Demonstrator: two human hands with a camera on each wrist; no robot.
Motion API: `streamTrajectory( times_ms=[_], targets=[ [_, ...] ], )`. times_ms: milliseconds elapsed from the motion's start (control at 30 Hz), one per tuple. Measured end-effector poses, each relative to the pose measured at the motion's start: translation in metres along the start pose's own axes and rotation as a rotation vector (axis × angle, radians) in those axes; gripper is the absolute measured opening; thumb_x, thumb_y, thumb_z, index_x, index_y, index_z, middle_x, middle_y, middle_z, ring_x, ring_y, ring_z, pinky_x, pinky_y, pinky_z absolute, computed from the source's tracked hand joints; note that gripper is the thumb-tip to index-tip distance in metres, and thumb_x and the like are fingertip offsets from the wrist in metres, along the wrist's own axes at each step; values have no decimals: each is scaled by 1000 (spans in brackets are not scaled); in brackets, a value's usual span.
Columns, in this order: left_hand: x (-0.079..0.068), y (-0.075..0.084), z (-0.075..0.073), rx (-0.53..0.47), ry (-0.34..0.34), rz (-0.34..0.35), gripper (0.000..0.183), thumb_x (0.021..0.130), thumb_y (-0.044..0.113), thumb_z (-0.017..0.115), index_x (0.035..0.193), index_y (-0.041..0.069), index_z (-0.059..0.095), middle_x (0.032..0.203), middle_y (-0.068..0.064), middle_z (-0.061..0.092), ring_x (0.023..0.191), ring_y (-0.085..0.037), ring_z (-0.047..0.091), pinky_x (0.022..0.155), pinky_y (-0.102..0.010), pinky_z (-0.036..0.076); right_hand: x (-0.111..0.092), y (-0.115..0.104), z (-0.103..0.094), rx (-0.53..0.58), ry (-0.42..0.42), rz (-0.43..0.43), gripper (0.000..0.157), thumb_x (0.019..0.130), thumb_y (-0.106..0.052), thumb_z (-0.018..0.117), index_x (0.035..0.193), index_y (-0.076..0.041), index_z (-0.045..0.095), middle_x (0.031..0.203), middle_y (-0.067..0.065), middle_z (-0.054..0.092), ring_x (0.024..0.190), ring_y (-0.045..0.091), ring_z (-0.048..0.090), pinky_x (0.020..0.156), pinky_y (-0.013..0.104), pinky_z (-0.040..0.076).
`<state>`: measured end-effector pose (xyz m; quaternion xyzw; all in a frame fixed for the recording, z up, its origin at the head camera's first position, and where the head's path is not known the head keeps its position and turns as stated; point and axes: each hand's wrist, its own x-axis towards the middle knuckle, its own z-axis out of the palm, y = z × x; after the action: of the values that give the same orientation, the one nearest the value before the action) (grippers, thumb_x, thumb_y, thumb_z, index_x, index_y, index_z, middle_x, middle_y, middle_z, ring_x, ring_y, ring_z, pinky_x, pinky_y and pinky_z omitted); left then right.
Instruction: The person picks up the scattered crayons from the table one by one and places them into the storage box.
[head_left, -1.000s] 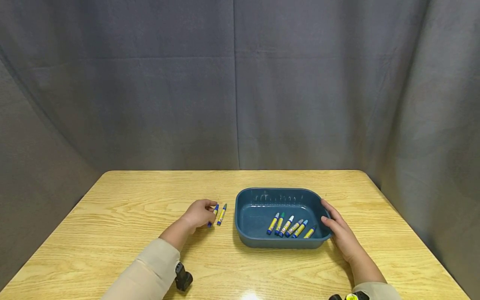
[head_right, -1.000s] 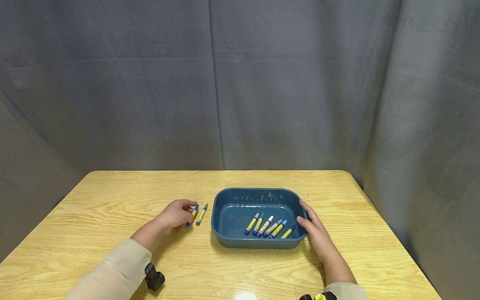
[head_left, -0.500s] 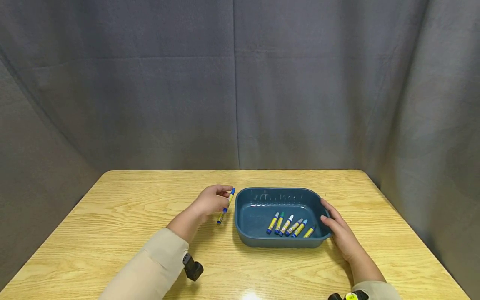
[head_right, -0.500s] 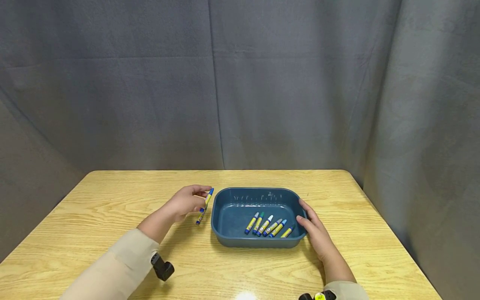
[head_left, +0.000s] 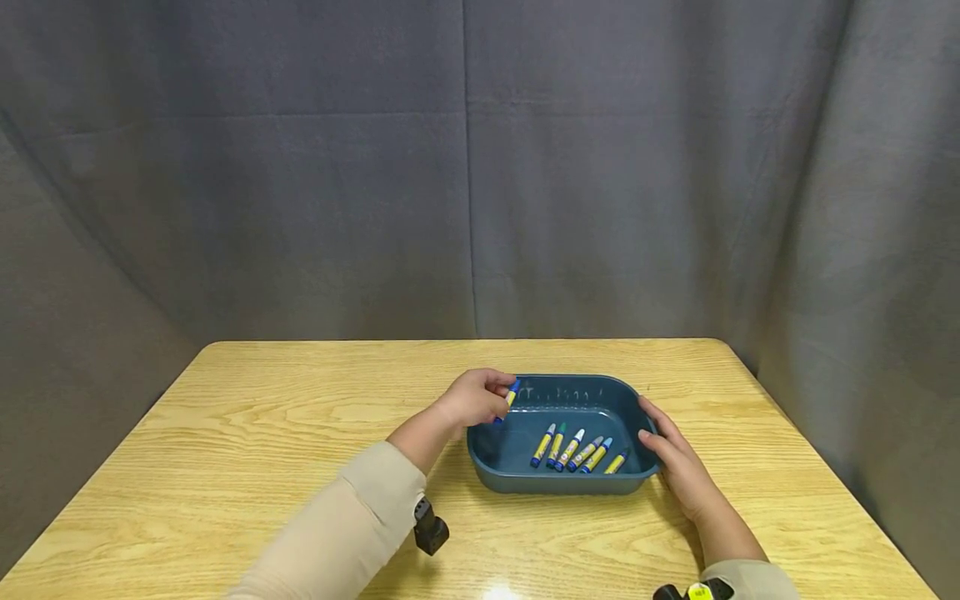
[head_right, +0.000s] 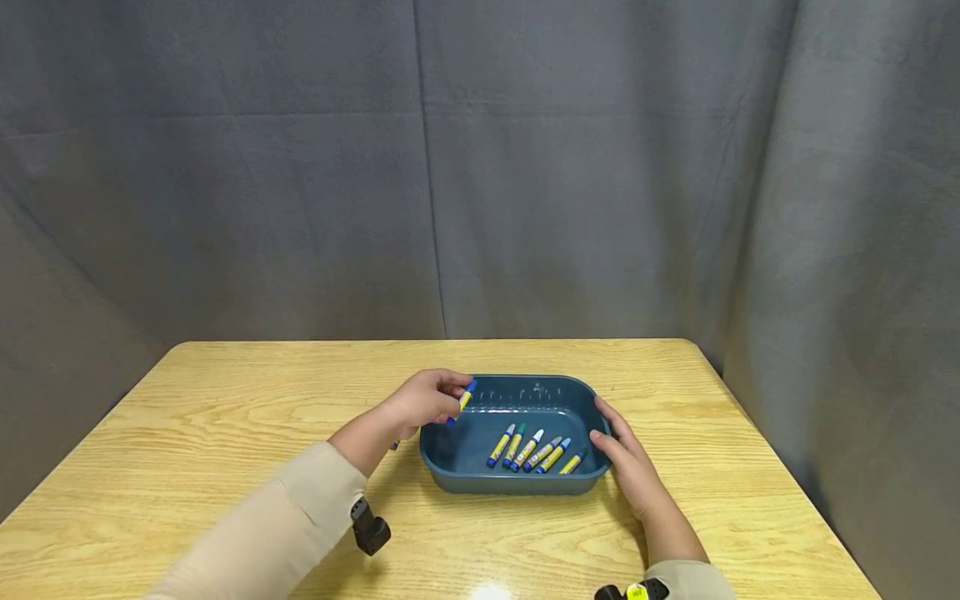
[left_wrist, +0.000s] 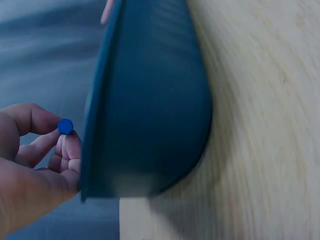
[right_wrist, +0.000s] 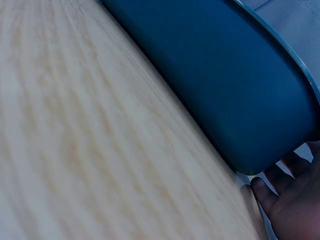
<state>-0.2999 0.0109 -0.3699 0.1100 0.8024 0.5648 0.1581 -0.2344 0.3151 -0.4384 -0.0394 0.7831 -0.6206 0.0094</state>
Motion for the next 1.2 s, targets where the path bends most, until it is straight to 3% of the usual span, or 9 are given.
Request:
streamTrajectory(
  times_ms=[67,133,233,367,500,667,900,1100,1200],
  targets=[
    [2,0,8,12,-12,-5,54,81,-11,56,135,-2,56,95,-6,49,72,-14,45,57,-21,39,0,0,0,-3,0,-3,62,102,-22,41,158,-10,17,165,13,3,152,36,-2,120,30,13],
    [4,-1,16,30,-22,-7,55,80,-13,56,134,-3,56,91,-4,47,69,-13,42,56,-21,37,0,0,0,-1,3,-6,62,102,-21,41,157,-9,17,165,14,2,152,37,-3,122,49,6],
    [6,-2,27,78,-34,-12,56,79,-14,55,133,-4,57,90,-4,48,61,-11,38,52,-20,33,0,0,1,-2,8,-12,62,102,-20,41,157,-7,17,165,15,3,151,38,-4,119,60,3],
    [10,-4,39,141,-41,-15,55,79,-14,54,133,-5,57,103,-12,59,59,-12,36,51,-23,30,-1,0,2,2,11,-14,62,102,-20,42,157,-7,18,165,16,3,151,38,-4,119,61,2],
    [14,-6,47,205,-21,-30,53,77,-14,57,129,-5,60,115,-18,62,71,-16,46,58,-24,37,-1,0,3,10,8,-16,62,101,-21,43,157,-7,18,165,16,3,151,39,-3,119,61,3],
    [17,-10,54,277,5,-44,50,75,-14,60,124,-5,63,115,-18,65,84,-20,53,67,-27,44,-1,-1,4,14,5,-19,62,101,-20,42,157,-7,18,165,16,4,151,39,-3,119,61,2],
    [18,-11,59,379,-22,-46,46,77,-13,60,123,-6,64,127,-18,63,87,-21,51,69,-29,43,-1,-1,5,-4,10,-17,61,102,-20,42,156,-7,19,165,17,4,151,40,-4,118,63,1],
    [20,-11,63,514,-33,-42,42,80,-8,62,121,-4,66,125,-16,66,99,-21,59,85,-33,52,-1,-1,4,-13,13,-11,61,102,-20,42,157,-7,19,165,17,4,151,40,-4,118,63,0],
    [19,-10,63,536,-39,-48,43,80,-8,63,122,-4,66,126,-15,66,103,-22,60,89,-34,53,-1,0,4,-8,6,-12,61,102,-20,42,157,-7,18,165,17,4,151,39,-4,118,62,1]
  ],
)
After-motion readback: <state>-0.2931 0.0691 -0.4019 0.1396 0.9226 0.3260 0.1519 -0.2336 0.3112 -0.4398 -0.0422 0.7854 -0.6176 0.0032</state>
